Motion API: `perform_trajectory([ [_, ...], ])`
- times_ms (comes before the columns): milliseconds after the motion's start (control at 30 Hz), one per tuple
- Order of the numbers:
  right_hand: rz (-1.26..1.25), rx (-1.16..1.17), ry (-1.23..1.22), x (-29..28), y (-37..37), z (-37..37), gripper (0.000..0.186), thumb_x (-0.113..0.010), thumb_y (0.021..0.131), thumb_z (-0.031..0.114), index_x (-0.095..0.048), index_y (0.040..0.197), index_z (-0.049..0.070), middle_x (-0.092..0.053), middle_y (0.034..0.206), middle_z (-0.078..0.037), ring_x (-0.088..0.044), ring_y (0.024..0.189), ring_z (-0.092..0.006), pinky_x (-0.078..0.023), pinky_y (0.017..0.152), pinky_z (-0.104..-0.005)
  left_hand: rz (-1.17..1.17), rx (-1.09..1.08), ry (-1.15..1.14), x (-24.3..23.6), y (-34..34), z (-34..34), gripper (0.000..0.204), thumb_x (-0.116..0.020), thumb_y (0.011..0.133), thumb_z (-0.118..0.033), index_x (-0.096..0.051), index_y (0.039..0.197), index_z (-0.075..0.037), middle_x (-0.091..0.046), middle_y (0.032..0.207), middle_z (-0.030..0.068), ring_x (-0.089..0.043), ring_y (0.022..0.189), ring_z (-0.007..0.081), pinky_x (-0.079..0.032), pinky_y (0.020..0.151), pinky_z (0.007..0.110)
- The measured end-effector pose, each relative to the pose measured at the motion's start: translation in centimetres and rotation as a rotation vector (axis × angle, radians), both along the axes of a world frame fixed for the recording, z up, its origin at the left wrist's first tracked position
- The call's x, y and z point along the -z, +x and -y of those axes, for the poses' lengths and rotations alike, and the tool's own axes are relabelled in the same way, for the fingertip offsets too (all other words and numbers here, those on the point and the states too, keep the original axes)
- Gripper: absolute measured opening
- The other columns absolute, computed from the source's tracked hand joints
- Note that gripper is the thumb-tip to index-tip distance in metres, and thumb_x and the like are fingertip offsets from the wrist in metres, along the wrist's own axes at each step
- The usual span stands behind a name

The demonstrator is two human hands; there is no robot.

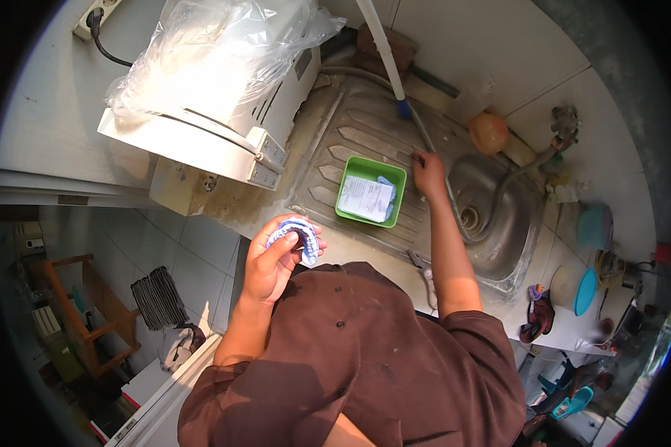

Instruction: The person trims a blue dental impression using a model trimmer machine and then refines the edges with scissors and a small metal tool while standing at a laboratory bench.

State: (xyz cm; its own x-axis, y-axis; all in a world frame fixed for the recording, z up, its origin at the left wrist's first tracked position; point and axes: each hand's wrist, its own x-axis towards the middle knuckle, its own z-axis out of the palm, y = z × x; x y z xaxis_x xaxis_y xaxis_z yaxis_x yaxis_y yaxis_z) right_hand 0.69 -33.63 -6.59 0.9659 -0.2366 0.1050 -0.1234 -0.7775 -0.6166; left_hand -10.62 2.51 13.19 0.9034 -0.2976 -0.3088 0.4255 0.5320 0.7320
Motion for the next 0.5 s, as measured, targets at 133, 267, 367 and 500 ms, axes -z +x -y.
perform_trajectory([
  [133,-0.015,0.044,0.090,-1.5,-0.3,-2.1,0.028,-0.068,0.078,0.004,-0.071,0.105,0.003,-0.064,0.091,-0.016,-0.064,0.084,-0.0304,-0.051,0.076,-0.0397,-0.031,-0.104,-0.042,1.2,-1.6,-2.5,0.031,-0.057,0.094,-0.013,-0.053,0.119,0.006,-0.065,0.108,0.0236,-0.069,0.094,0.0328,-0.057,0.083,0.040],
  [267,0.051,0.091,0.153,-2.7,-1.2,-1.8,0.025,-0.069,0.080,0.005,-0.072,0.104,0.003,-0.067,0.088,-0.015,-0.065,0.081,-0.0274,-0.052,0.075,-0.0378,-0.046,-0.136,-0.040,1.2,-1.7,-3.8,0.031,-0.057,0.094,-0.012,-0.054,0.120,0.006,-0.065,0.107,0.0233,-0.069,0.092,0.0328,-0.057,0.083,0.041],
  [367,0.113,0.166,0.201,-3.9,-2.9,-1.1,0.024,-0.069,0.081,0.007,-0.072,0.105,0.004,-0.070,0.087,-0.014,-0.065,0.077,-0.0260,-0.052,0.074,-0.0364,-0.033,-0.129,-0.006,1.0,-1.5,-4.6,0.033,-0.057,0.094,-0.012,-0.053,0.121,0.005,-0.065,0.107,0.0237,-0.068,0.091,0.0327,-0.057,0.082,0.042],
  [500,0.234,0.488,0.567,-5.4,-9.3,1.0,0.027,-0.072,0.085,0.009,-0.067,0.111,0.004,-0.071,0.084,-0.008,-0.062,0.068,-0.0141,-0.049,0.066,-0.0270,-0.040,-0.112,0.061,1.3,-1.9,-5.8,0.034,-0.056,0.095,-0.013,-0.051,0.124,0.004,-0.064,0.108,0.0227,-0.069,0.090,0.0325,-0.060,0.080,0.041],
])
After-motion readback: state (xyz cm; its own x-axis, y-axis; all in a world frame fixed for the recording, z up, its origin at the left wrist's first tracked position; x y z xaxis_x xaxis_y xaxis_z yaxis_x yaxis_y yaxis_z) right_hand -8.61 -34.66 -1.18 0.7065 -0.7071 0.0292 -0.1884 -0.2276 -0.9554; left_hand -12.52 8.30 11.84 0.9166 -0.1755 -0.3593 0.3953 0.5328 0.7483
